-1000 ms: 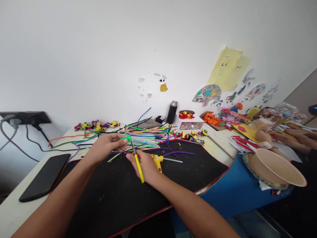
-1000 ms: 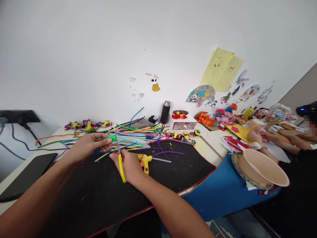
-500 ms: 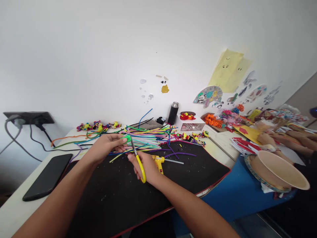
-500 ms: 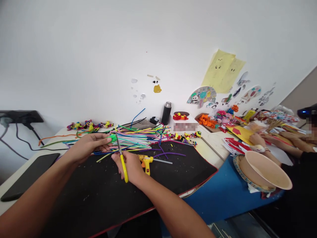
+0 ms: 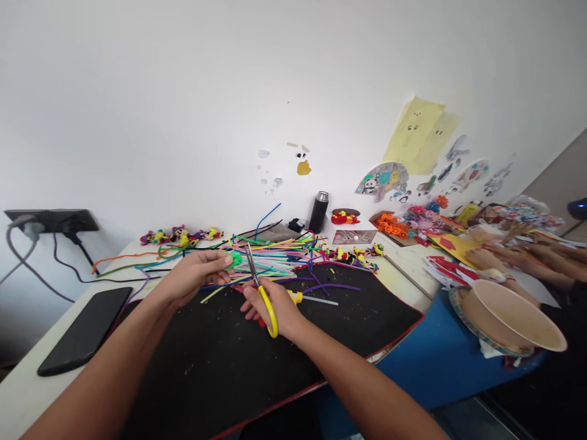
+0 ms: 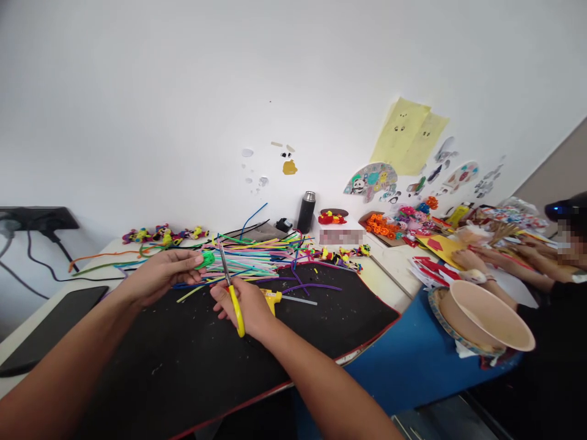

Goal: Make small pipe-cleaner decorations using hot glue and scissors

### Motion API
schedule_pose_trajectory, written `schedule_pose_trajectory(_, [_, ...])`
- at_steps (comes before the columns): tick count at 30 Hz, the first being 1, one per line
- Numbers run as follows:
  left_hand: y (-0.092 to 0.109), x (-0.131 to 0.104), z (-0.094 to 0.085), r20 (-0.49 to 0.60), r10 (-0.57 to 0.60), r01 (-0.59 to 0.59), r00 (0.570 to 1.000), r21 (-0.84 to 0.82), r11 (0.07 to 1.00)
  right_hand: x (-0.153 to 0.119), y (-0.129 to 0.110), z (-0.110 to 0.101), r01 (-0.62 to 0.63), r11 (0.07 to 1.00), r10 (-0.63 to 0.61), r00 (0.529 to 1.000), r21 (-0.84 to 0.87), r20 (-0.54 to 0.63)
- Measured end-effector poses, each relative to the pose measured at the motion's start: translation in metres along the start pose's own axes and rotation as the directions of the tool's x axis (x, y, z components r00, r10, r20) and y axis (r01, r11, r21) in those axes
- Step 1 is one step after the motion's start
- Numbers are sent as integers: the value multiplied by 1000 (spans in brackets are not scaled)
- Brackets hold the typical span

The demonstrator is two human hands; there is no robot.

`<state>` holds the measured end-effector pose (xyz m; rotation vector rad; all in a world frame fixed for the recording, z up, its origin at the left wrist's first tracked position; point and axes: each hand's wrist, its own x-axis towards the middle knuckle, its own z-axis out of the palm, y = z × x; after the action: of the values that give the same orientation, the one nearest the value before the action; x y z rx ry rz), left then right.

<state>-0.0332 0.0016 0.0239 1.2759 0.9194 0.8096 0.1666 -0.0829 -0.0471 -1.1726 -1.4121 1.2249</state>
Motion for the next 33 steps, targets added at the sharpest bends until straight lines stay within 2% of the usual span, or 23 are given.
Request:
schedule_pose_trajectory(3, [1, -1, 2, 12, -12, 12, 1000, -29, 999, 0, 2, -1, -7, 998, 5, 1000, -67, -30])
schedule_pose_trajectory(9, [3, -1, 6, 39, -30, 31, 999, -43, 999, -4, -7, 0, 61, 981, -68, 997, -183, -35])
schedule_pose_trajectory(21, [3, -3, 7, 61, -45, 49, 997, -59, 997, -4, -6, 4, 52, 977, -59, 998, -208, -27])
schedule_pose_trajectory(33, [3, -2, 7, 47, -57, 59, 997, -42, 997, -2, -5, 7, -5, 949, -26, 995, -315, -94])
